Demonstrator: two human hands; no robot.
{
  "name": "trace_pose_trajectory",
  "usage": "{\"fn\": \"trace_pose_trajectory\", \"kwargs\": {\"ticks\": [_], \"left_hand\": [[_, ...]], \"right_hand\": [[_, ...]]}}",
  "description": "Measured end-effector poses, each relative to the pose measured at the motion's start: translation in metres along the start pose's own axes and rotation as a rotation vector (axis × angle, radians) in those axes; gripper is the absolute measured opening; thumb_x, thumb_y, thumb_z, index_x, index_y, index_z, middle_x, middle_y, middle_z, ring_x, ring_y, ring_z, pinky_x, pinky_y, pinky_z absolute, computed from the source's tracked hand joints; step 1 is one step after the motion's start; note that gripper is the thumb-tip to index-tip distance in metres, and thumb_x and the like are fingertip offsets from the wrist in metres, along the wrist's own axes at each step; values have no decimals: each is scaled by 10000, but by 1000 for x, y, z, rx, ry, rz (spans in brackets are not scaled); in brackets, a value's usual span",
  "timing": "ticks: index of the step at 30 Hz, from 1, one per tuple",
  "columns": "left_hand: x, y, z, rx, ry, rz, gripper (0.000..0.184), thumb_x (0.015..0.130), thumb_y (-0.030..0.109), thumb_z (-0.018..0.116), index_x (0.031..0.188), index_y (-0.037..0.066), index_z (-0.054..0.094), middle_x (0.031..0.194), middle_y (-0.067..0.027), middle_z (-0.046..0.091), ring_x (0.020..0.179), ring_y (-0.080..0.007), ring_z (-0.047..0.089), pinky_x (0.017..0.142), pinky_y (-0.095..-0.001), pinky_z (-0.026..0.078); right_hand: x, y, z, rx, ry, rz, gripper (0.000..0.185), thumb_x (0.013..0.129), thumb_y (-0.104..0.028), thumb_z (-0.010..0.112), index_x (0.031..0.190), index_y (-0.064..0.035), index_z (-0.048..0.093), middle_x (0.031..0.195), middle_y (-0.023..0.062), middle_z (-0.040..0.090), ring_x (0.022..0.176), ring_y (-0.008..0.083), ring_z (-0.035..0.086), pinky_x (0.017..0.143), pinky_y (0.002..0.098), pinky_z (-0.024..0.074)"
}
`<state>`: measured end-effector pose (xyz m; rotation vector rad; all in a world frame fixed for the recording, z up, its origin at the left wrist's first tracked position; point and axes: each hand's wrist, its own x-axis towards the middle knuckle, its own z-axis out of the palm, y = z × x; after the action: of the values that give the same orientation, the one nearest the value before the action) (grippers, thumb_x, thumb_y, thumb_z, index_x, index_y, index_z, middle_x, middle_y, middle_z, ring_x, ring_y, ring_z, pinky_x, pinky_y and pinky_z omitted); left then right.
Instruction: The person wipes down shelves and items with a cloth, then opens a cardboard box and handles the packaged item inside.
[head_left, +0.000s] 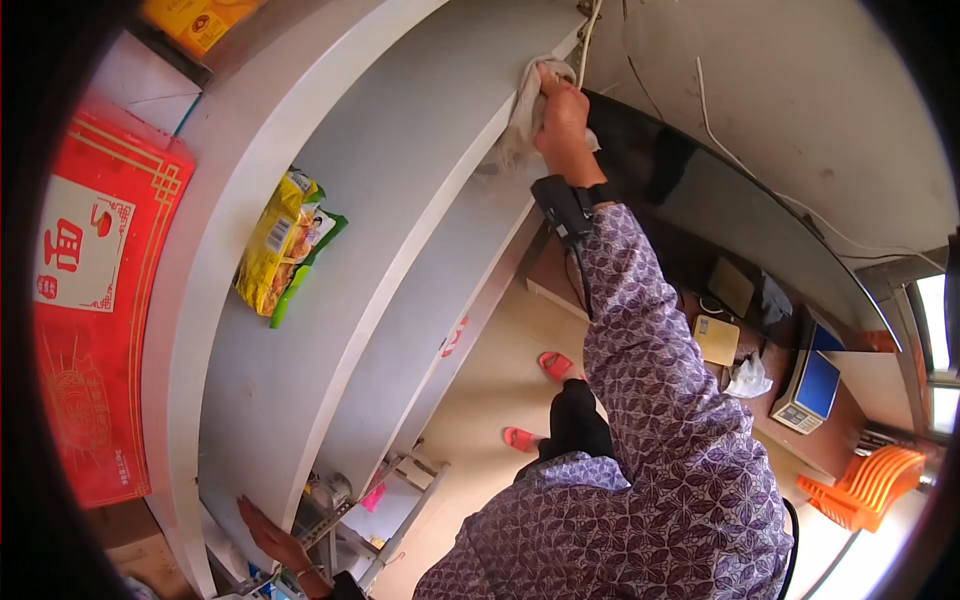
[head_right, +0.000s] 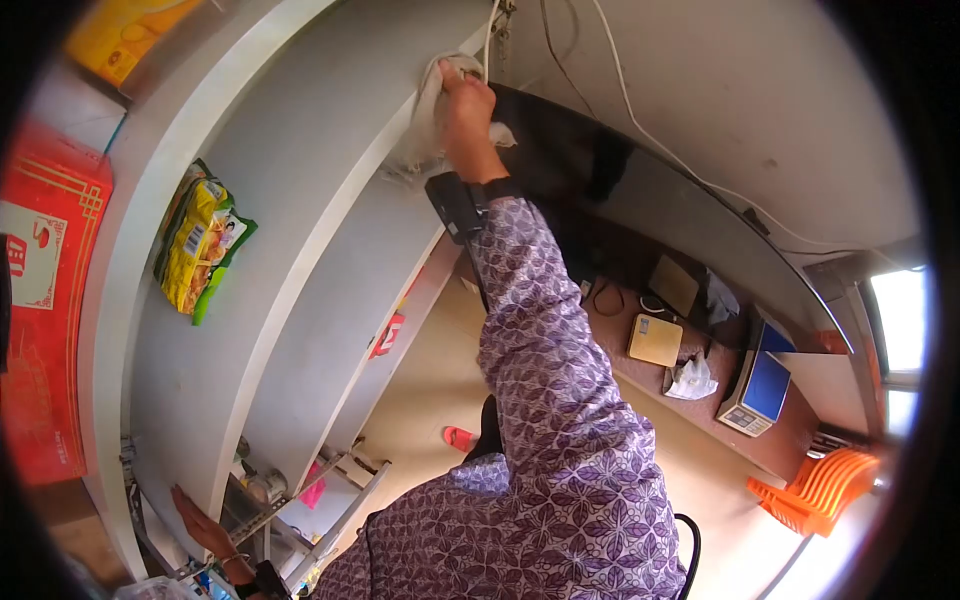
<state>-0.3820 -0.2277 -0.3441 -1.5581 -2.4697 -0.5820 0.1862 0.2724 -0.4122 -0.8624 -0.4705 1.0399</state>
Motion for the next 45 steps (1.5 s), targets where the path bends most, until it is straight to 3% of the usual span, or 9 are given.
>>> {"fn": "trace_pose_trajectory", "kwargs": {"ticks": [2,3,5,7,20,31,37,40,45], "left_hand": [[2,1,-1,4,-14,14,507,1044,329,290,1354,-30,469,1416,-207,457,1310,-368,430,1109,-413,314],[2,-2,-1,4,-11,6,506,1044,329,290,1353,-29,471,1417,-207,456,1311,-369,429,1109,-414,314],[0,-4,1,2,3,-14,505,1044,329,291,1351,-28,474,1420,-206,453,1312,-370,427,1110,-416,313],[1,8,-1,5,7,-17,504,1045,326,289,1346,-31,479,1419,-209,452,1312,-370,426,1110,-418,313],[3,6,-2,-41,-17,23,510,1043,318,296,1364,-44,458,1430,-191,449,1329,-347,413,1117,-400,297],[0,3,-5,10,-22,-8,536,1035,354,299,1348,-44,476,1424,-212,447,1315,-368,425,1115,-419,302],[1,6,0,4,11,-10,568,1029,390,288,1340,-40,490,1406,-222,465,1303,-378,439,1113,-430,306],[2,-1,1,-17,10,-10,574,1028,399,287,1340,-38,487,1406,-218,466,1302,-374,440,1111,-428,313],[0,-7,3,-40,6,-5,581,1027,409,289,1337,-42,484,1405,-216,465,1299,-370,445,1105,-424,325]], "right_hand": [[-5,13,3,-335,153,-144,200,900,-219,673,918,-24,633,860,52,649,778,167,595,704,321,498],[-25,23,12,271,32,-173,180,899,-203,661,858,-51,574,767,11,580,664,147,527,626,316,449],[-78,34,30,87,163,-163,320,928,-169,601,1163,11,477,1100,97,578,1014,202,543,848,349,451],[-125,56,38,-236,103,-429,320,957,-147,535,1203,38,449,1110,166,583,1064,254,550,908,371,431],[-3,-1,50,-713,151,-354,461,921,-283,472,975,175,479,974,412,574,959,523,572,855,526,437],[93,-3,21,-1368,117,-683,349,891,-222,516,984,109,574,910,310,601,876,462,595,826,482,475],[46,9,35,-768,264,-457,432,926,-291,463,911,133,543,903,350,615,891,522,572,805,544,436],[-6,29,43,-595,219,-492,434,951,-300,449,914,120,549,930,325,623,873,459,594,810,489,446],[-115,55,67,-66,242,-186,324,1013,-244,418,951,42,558,921,106,614,858,196,538,773,365,440]]}}
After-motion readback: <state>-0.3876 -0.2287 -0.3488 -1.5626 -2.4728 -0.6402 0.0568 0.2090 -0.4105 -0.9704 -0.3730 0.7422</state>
